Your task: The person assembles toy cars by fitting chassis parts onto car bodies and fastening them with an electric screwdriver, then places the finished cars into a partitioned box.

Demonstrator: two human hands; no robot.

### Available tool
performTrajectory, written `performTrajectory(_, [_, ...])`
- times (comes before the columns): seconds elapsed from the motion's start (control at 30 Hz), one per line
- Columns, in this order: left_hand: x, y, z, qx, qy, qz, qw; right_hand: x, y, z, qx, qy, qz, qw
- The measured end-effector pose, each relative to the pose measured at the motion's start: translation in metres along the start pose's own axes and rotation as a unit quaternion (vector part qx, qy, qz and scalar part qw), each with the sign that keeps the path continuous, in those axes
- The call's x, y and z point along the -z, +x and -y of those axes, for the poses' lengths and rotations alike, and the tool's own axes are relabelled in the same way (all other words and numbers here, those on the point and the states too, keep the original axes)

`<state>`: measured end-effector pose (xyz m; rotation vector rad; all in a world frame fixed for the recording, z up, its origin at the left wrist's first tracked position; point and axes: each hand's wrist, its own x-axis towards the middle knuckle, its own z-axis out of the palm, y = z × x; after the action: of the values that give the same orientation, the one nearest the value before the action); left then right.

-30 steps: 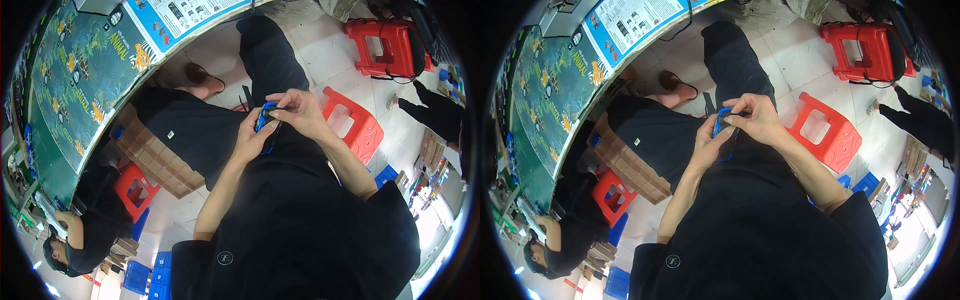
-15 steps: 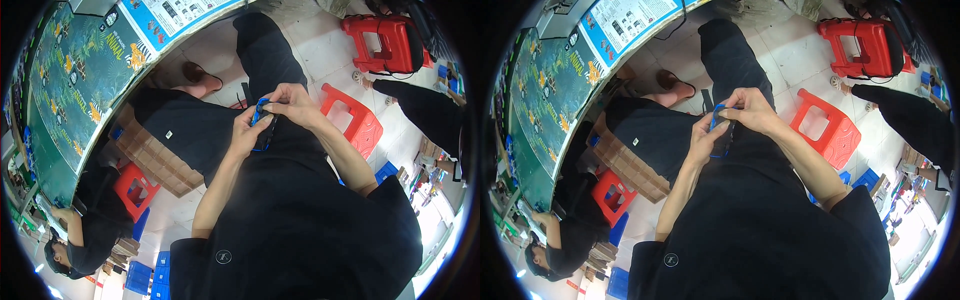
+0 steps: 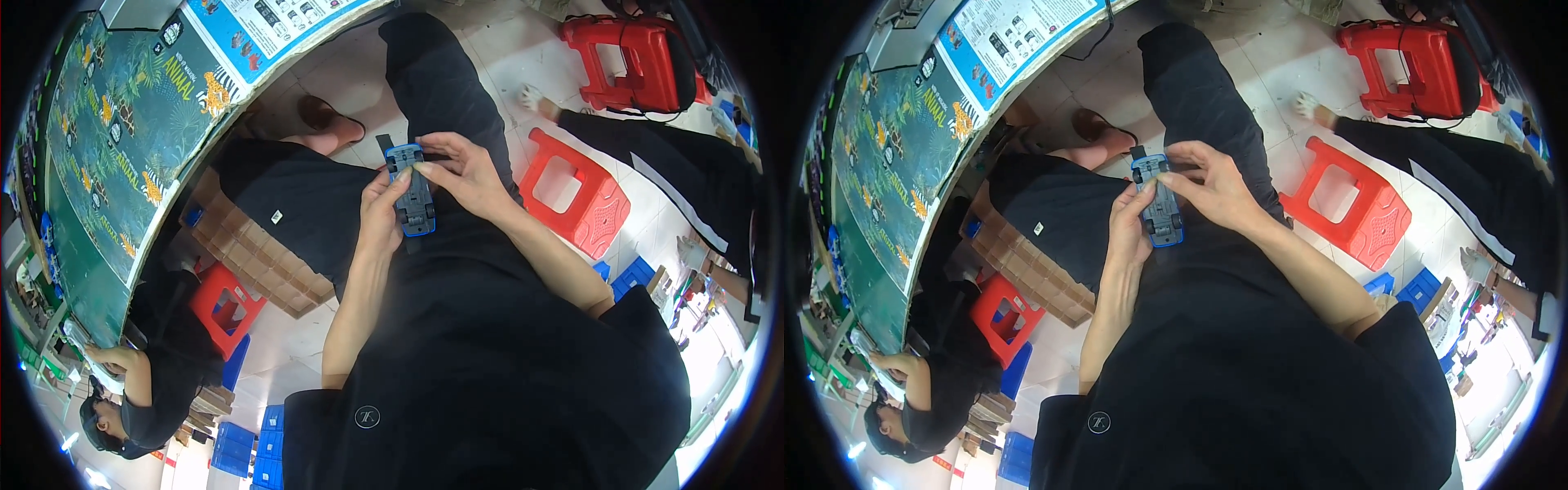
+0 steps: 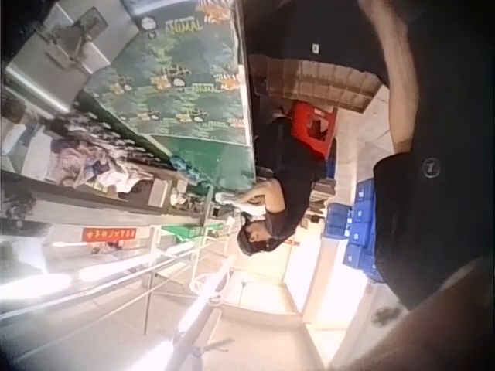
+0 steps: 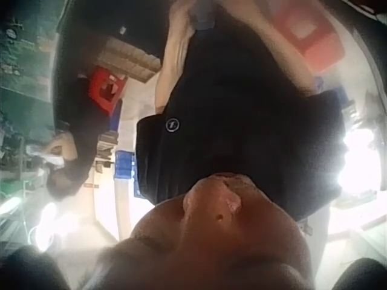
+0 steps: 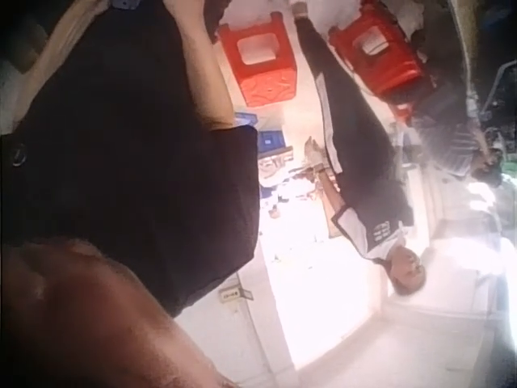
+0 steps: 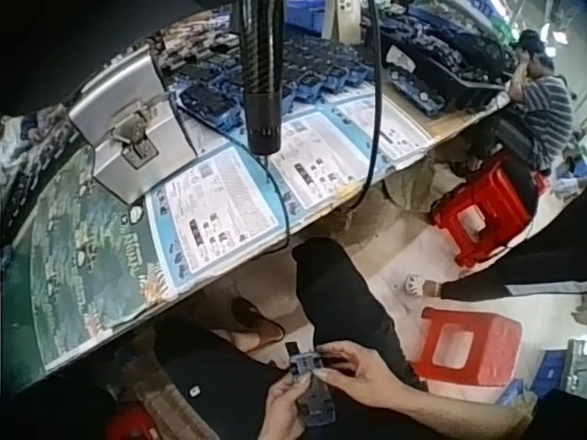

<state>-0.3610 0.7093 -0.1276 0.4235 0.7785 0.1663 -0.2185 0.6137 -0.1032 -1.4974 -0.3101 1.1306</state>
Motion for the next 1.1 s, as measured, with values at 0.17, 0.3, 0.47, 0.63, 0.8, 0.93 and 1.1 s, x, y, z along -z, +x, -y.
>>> performTrajectory(0.17, [-0.009,-0.009,0.003,-0.098,0.013,-0.059,0.993,-0.008,-0.014,-0.007,-0.063,-0.032,0.038,0.997])
performTrajectory(0.3, [-0.004,-0.014,-0.001,-0.124,0.104,-0.035,0.986,-0.008,-0.017,-0.011,-0.105,0.038,0.089,0.990])
performTrajectory(0.47, [0.000,-0.020,-0.004,-0.119,0.103,-0.023,0.987,-0.011,-0.020,-0.016,-0.085,-0.003,0.107,0.991])
performTrajectory(0.63, [0.007,-0.021,0.001,-0.143,0.100,-0.021,0.985,-0.008,-0.018,-0.020,-0.078,-0.023,0.149,0.986])
performTrajectory(0.8, [0.018,-0.015,0.009,-0.143,0.091,-0.015,0.985,-0.008,-0.015,-0.024,-0.082,-0.043,0.151,0.984])
performTrajectory(0.93, [0.018,-0.013,0.011,-0.147,0.084,-0.013,0.985,-0.012,-0.017,-0.022,-0.048,-0.064,0.135,0.988])
performTrajectory(1.1, [0.016,-0.012,0.008,-0.130,0.048,-0.020,0.990,-0.015,-0.015,-0.022,-0.052,-0.034,0.123,0.990])
